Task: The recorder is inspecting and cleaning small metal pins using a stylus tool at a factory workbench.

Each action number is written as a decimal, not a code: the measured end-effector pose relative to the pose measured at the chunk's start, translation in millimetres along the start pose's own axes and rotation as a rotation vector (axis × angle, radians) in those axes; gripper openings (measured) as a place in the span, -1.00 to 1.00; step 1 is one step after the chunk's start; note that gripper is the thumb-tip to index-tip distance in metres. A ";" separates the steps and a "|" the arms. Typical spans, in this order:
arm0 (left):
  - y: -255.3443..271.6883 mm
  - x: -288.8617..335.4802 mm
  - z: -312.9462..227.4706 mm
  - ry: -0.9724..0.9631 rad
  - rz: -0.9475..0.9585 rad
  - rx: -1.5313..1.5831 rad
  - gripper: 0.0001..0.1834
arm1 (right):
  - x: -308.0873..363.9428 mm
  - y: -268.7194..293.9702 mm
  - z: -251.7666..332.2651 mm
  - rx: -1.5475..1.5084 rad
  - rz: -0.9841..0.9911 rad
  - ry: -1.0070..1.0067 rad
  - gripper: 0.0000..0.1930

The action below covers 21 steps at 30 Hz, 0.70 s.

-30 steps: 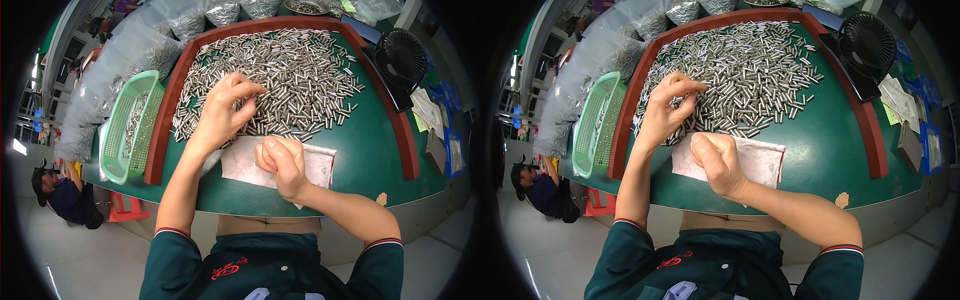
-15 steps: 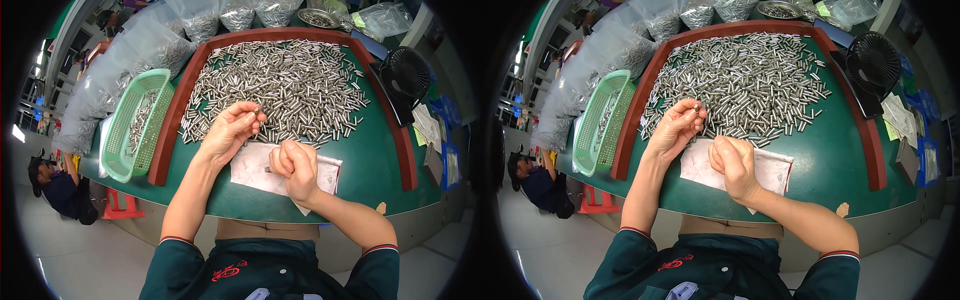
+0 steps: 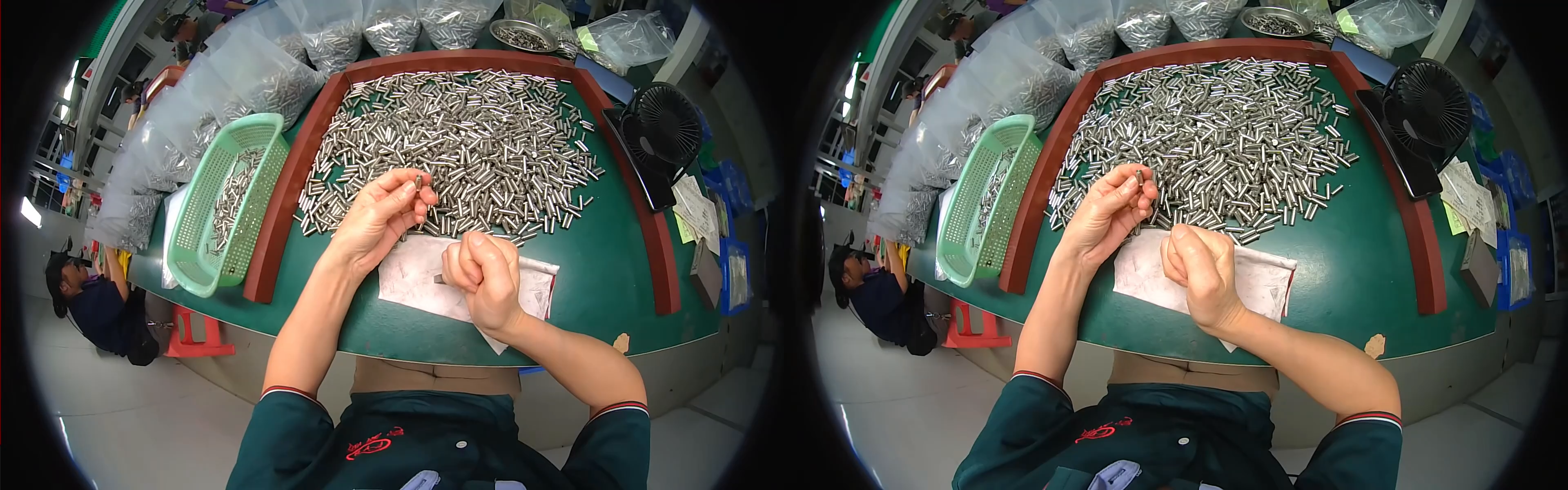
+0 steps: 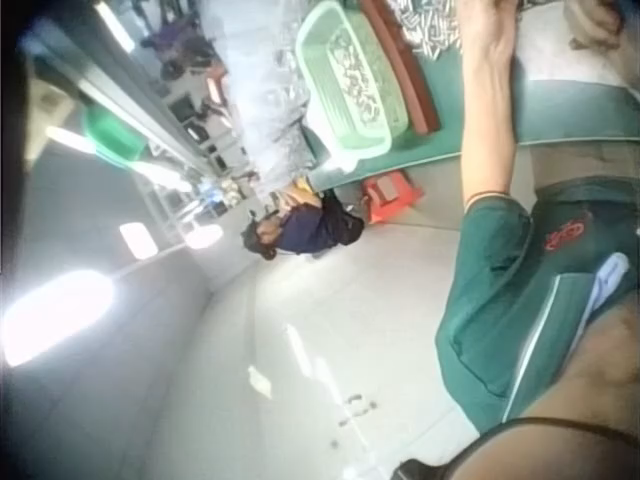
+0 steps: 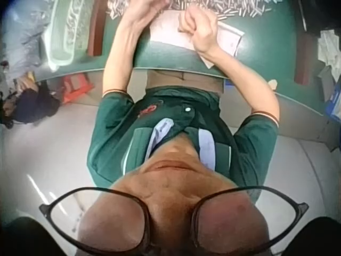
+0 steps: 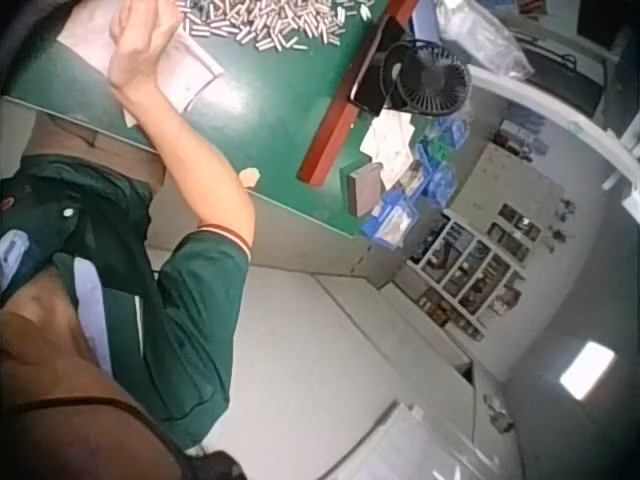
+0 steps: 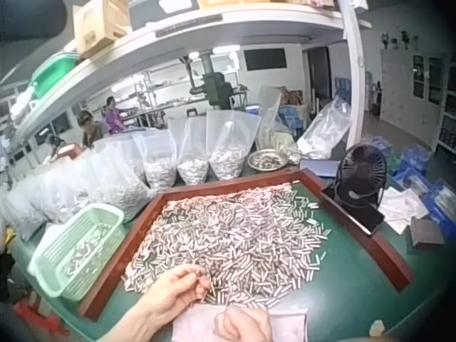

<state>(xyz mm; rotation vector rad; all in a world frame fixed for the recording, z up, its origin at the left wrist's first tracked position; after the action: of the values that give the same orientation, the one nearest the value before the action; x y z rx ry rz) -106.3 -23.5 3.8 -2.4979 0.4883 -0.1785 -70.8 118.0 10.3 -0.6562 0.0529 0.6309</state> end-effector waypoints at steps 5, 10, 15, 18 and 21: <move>-0.8 -0.4 -1.7 0.002 0.022 0.010 -0.77 | -0.3 0.1 -0.5 -0.009 -0.005 0.003 -0.61; 0.5 1.3 -2.5 0.002 0.030 0.008 -0.73 | -1.4 -0.2 -1.6 -0.004 0.000 0.002 -0.61; -5.8 -1.1 -3.8 -0.031 -0.060 0.114 -0.67 | 0.8 0.3 0.1 0.008 0.006 0.011 -0.61; -7.0 -4.7 -3.0 -0.035 -0.065 -0.095 -0.72 | 0.2 -2.3 1.5 0.040 0.011 -0.001 -0.61; -17.7 -11.3 -5.6 -0.059 -0.253 -0.640 -0.85 | -0.7 -1.6 2.1 0.070 0.014 -0.015 -0.61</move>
<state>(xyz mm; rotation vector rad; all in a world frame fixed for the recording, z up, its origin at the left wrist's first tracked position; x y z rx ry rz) -112.7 -8.6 18.4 -3.1803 0.2194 -0.0470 -70.7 117.8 13.0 -0.5838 0.0656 0.6446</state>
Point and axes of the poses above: each hand's wrist, its own x-axis away from the middle knuckle, its own y-axis out of the back of the hand, z = x × y, the point moved 4 cm from there along -x, towards the middle knuckle, and after that the axes turned 12 degrees about z, right-handed, at the moved point
